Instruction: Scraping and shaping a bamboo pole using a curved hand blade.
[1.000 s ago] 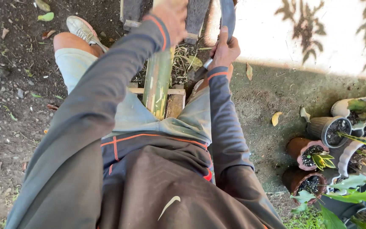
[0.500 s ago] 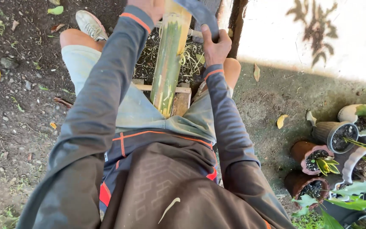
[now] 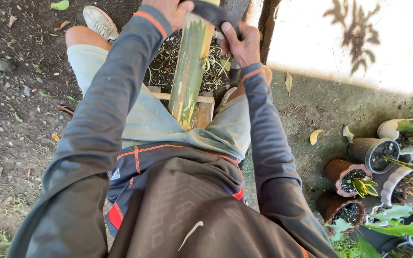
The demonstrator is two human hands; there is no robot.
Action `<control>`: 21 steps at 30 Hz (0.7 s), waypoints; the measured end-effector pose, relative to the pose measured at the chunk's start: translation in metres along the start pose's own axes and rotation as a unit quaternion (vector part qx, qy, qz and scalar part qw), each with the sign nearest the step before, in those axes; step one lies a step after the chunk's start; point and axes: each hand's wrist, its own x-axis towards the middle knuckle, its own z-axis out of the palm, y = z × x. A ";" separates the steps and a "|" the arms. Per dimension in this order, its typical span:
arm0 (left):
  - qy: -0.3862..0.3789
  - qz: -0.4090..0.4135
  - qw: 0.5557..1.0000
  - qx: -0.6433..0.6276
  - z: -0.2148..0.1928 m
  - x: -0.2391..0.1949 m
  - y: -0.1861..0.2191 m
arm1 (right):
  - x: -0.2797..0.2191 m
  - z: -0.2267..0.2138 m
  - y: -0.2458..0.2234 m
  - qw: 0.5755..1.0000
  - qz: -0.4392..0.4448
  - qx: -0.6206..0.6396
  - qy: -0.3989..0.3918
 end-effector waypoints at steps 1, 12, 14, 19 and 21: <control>0.013 0.019 1.000 0.011 -0.010 -0.007 0.005 | -0.001 -0.002 0.000 0.995 0.047 0.068 -0.061; 0.056 0.078 0.991 -0.089 -0.048 -0.043 0.063 | -0.033 0.028 -0.001 0.985 -0.141 -0.099 -0.005; 0.052 0.055 0.995 0.057 -0.042 -0.046 0.070 | -0.038 0.030 -0.020 0.943 -0.276 -0.183 0.006; 0.064 0.052 0.983 0.161 -0.018 -0.068 0.076 | -0.046 0.020 -0.039 0.914 -0.325 -0.241 -0.028; 0.081 0.071 0.979 0.173 -0.022 -0.070 0.081 | -0.045 0.020 -0.031 0.904 -0.341 -0.256 -0.037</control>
